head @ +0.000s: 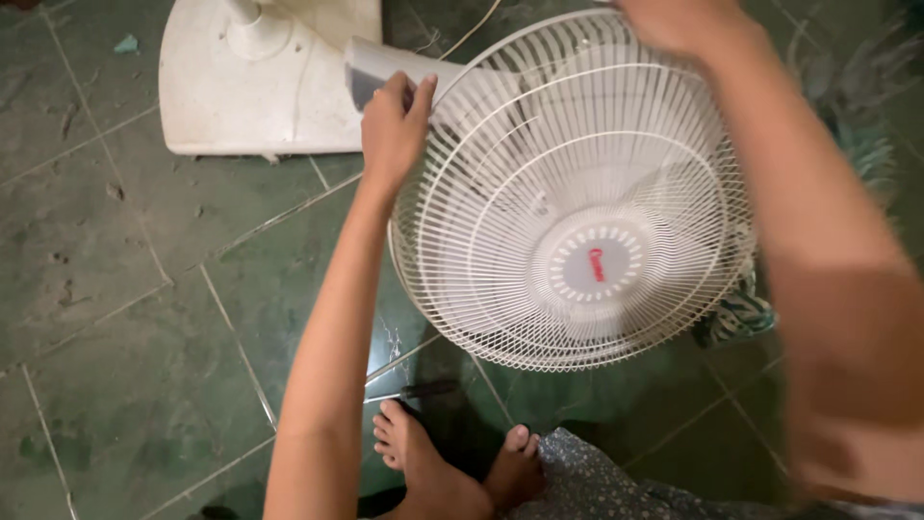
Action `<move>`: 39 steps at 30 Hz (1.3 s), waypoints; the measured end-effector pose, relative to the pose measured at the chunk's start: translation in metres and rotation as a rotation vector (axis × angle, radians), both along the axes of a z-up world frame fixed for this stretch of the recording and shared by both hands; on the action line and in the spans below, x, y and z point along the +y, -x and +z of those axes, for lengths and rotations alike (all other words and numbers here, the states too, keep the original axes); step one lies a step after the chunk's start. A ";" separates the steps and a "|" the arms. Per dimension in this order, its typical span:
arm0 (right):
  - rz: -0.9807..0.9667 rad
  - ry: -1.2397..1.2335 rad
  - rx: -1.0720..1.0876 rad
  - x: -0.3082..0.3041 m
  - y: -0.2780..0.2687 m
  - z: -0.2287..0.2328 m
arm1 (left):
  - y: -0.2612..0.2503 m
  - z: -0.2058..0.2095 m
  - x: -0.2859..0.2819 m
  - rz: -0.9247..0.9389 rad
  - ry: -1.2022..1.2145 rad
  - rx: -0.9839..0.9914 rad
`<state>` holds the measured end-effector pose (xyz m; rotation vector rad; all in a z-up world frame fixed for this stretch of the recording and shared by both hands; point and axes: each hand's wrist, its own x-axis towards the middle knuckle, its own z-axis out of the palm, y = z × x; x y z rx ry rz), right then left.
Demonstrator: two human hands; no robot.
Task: The person assembles a standing fan by attaching the front grille to the fan head using a screwdriver. They then move the assembled fan to the floor and pick up a second fan to begin working on it.
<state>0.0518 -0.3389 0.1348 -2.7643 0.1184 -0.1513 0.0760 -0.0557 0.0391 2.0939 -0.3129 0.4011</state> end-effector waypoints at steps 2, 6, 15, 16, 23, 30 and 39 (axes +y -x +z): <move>0.068 0.033 -0.129 -0.030 0.011 -0.009 | -0.013 0.003 -0.010 -0.109 0.005 -0.029; -0.036 -0.076 -0.167 -0.075 0.031 -0.029 | -0.046 0.013 -0.048 -0.116 -0.073 0.004; -0.058 -0.455 -0.121 -0.101 0.011 -0.056 | -0.058 0.018 -0.061 -0.148 -0.045 0.239; -0.097 -0.447 -0.148 -0.102 0.014 -0.059 | -0.055 0.021 -0.060 -0.165 -0.039 0.219; -0.115 -0.311 -0.375 -0.113 0.047 -0.064 | -0.032 0.060 -0.081 -0.293 -0.203 0.086; -0.222 -0.387 -0.263 -0.128 0.078 -0.073 | -0.036 0.089 -0.134 -0.342 -0.429 -0.054; -0.355 -0.678 -0.071 -0.132 0.072 -0.096 | -0.034 0.087 -0.151 -0.366 -0.265 0.095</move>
